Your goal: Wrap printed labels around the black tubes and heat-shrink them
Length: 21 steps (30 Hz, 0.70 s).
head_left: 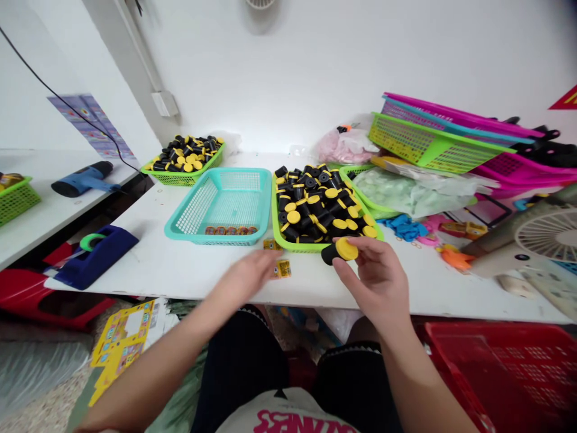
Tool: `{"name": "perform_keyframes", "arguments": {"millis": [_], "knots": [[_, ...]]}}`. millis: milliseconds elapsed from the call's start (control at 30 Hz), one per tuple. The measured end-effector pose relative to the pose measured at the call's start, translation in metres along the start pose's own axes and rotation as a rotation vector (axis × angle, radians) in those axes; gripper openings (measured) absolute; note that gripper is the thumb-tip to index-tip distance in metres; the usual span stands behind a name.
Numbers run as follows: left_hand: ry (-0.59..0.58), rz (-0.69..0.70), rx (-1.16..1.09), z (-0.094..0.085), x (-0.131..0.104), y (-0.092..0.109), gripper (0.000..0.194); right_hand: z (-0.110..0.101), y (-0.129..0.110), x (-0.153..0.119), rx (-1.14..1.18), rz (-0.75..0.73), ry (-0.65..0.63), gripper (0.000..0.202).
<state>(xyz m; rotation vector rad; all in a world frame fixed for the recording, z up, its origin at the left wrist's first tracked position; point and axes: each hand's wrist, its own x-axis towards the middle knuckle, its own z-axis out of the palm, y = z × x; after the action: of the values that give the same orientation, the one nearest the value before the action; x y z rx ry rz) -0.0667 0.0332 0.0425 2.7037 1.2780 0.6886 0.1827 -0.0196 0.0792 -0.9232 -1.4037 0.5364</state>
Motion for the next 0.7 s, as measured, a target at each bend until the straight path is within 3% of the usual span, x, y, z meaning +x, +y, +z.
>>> {"name": "perform_keyframes", "arguments": {"millis": [100, 200, 267, 367, 467, 533, 600, 700], "knots": [[-0.043, 0.076, 0.230, 0.052, -0.029, 0.030, 0.043, 0.001, 0.000, -0.003, 0.020, 0.021, -0.046, 0.031], [0.001, 0.150, 0.437, 0.074, -0.053, 0.042, 0.042, 0.001, 0.002, -0.007, 0.029, 0.025, -0.088, 0.032], [-0.007, 0.197, 0.511, 0.069, -0.064, 0.047, 0.038, 0.002, 0.004, -0.011, 0.051, 0.038, -0.098, 0.032], [-0.061, 0.268, 0.507, 0.047, -0.067, 0.051, 0.039, 0.004, 0.005, -0.014, 0.075, 0.058, -0.106, 0.031], [-0.040, 0.292, 0.426, 0.028, -0.054, 0.044, 0.044, 0.008, 0.005, -0.014, 0.082, 0.055, -0.125, 0.032], [-0.008, 0.278, 0.346, 0.027, -0.041, 0.034, 0.044, 0.010, 0.004, -0.013, 0.089, 0.045, -0.131, 0.031], [-0.032, 0.209, 0.223, 0.033, -0.029, 0.023, 0.042, 0.012, 0.003, -0.014, 0.083, 0.039, -0.141, 0.030], [-0.119, -0.009, -0.081, 0.043, -0.018, 0.012, 0.038, 0.010, 0.003, -0.016, 0.051, 0.038, -0.174, 0.030]]}}
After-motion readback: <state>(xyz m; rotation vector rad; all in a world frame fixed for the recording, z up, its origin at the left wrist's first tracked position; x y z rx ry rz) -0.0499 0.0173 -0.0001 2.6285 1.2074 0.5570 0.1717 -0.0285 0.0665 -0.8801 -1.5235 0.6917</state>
